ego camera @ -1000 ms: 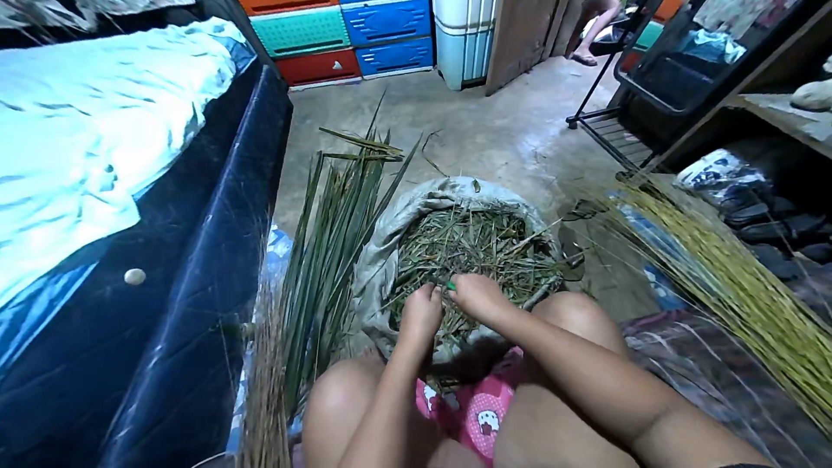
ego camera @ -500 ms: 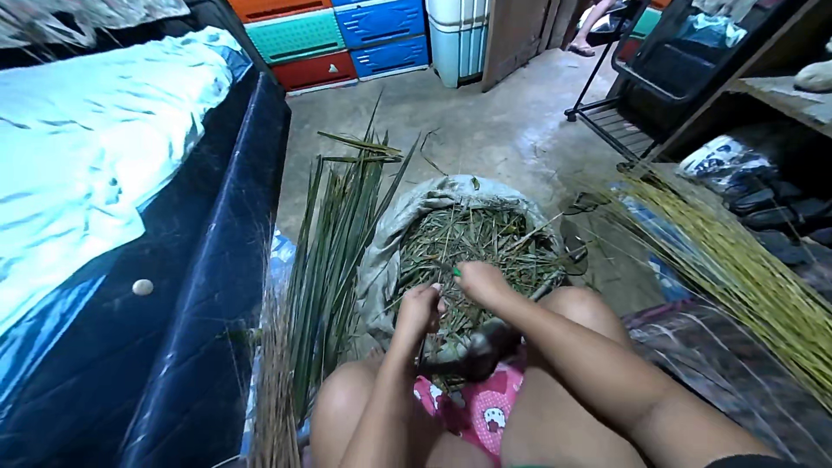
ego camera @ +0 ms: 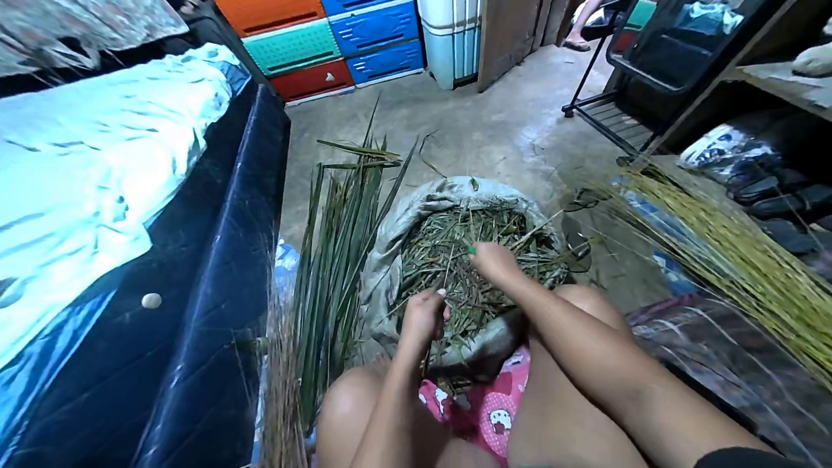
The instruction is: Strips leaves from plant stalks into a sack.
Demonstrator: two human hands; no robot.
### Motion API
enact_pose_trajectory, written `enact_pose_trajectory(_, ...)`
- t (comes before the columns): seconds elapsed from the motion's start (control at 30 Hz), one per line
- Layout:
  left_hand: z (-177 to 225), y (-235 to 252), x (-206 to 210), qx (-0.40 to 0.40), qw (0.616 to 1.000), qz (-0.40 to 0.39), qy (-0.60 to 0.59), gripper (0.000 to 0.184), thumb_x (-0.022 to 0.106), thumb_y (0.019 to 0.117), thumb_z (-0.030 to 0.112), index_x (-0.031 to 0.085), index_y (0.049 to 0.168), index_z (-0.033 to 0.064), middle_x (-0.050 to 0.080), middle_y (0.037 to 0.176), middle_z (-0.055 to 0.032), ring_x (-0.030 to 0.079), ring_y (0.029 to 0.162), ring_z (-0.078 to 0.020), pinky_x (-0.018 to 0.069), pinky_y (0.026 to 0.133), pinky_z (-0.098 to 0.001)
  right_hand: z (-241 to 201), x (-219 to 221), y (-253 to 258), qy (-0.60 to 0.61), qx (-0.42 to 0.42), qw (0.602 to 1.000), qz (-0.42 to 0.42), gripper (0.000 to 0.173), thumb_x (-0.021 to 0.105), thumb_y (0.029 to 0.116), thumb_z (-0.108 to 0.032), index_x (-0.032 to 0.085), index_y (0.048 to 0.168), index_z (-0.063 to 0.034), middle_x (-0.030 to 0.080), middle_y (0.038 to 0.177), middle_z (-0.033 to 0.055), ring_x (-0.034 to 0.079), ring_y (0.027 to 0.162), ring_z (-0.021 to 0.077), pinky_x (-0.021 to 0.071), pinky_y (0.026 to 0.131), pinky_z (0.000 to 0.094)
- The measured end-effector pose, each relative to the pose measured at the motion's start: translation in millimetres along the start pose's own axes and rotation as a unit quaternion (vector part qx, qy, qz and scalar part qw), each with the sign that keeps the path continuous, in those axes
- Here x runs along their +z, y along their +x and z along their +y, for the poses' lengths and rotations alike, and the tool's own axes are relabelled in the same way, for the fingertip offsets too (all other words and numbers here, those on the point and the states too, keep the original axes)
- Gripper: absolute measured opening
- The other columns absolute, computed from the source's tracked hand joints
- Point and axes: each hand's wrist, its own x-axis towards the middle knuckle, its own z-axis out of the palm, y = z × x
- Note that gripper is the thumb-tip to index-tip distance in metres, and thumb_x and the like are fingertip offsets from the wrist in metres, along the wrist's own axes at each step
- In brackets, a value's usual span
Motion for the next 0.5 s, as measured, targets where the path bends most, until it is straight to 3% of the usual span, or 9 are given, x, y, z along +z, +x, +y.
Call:
enact_pose_trajectory(0.07,-2.5,0.1,3.1,0.013,0.999,0.005,0.047,0.029,0.042,0.111,0.016,0.064,0.113,-0.0041,0.057,0.062,-0.0004,0.037,0.04,-0.003,0.0316,0.038,-0.0192,13.2,-5.0,18.0,0.089,0.019,0.996,0.008,0.046,0.041,0.1121,-0.036,0.061,0.132,0.0,0.065,0.127,0.0249,0.063,0.121,0.0394,0.0474,0.101,0.0596)
enact_pose_trajectory(0.13,-3.9,1.6,5.9,0.01,0.995,-0.002,0.101,0.031,0.045,0.1106,0.017,0.064,0.126,-0.0026,0.059,0.067,-0.0016,0.041,0.043,-0.0048,0.0347,0.042,-0.0218,13.9,-2.3,19.1,0.196,-0.011,0.98,-0.016,0.054,0.042,0.1119,-0.044,0.06,0.132,0.0024,0.065,0.122,0.0246,0.063,0.111,0.0355,0.0475,0.098,0.0545)
enact_pose_trajectory(0.2,-3.9,0.8,13.2,-0.009,0.992,-0.019,0.127,0.032,0.048,0.1097,0.016,0.062,0.132,-0.0014,0.064,0.072,-0.004,0.045,0.043,-0.0061,0.0394,0.043,-0.0231,8.7,8.1,13.7,0.252,-0.056,0.965,-0.046,0.045,0.047,0.1113,-0.038,0.06,0.127,0.0019,0.062,0.107,0.019,0.059,0.09,0.0272,0.0487,0.084,0.0467)
enact_pose_trajectory(0.3,-1.5,-2.0,22.0,-0.032,0.988,-0.049,0.14,0.038,0.048,0.1082,0.012,0.052,0.144,0.0012,0.069,0.082,-0.0068,0.054,0.046,-0.009,0.05,0.047,-0.0255,4.3,11.3,14.1,0.325,-0.067,0.943,-0.036,0.032,0.051,0.1107,-0.027,0.06,0.127,-0.0013,0.059,0.095,0.0112,0.054,0.076,0.0185,0.0479,0.073,0.0371)
enact_pose_trajectory(0.37,-1.4,-2.6,24.0,-0.028,0.985,-0.048,0.166,0.044,0.047,0.1083,0.014,0.046,0.152,0.0053,0.07,0.083,-0.0058,0.053,0.047,-0.0091,0.049,0.048,-0.0261,10.0,10.3,24.5,0.381,-0.064,0.922,0.011,0.032,0.05,0.1114,-0.029,0.061,0.128,-0.0046,0.054,0.084,0.0054,0.048,0.066,0.0129,0.0443,0.063,0.0307)
enact_pose_trajectory(0.43,-3.5,-1.8,23.3,-0.002,0.984,-0.028,0.176,0.042,0.044,0.1104,0.017,0.048,0.151,0.0042,0.066,0.076,-0.0041,0.047,0.047,-0.008,0.0414,0.047,-0.0259,16.3,8.4,32.8,0.376,-0.075,0.923,0.043,0.035,0.048,0.1119,-0.032,0.063,0.13,-0.0058,0.056,0.086,0.0061,0.05,0.069,0.0132,0.0448,0.066,0.0316)
enact_pose_trajectory(0.5,-7.0,3.2,19.0,0.018,0.981,0.009,0.195,0.039,0.044,0.1119,0.023,0.057,0.142,0.0026,0.064,0.072,-0.0035,0.049,0.051,-0.0087,0.042,0.051,-0.0274,14.6,5.8,28.3,0.327,-0.071,0.942,0.014,0.037,0.05,0.1107,-0.029,0.059,0.138,-0.0055,0.065,0.11,0.0158,0.059,0.089,0.0225,0.0491,0.082,0.0421)
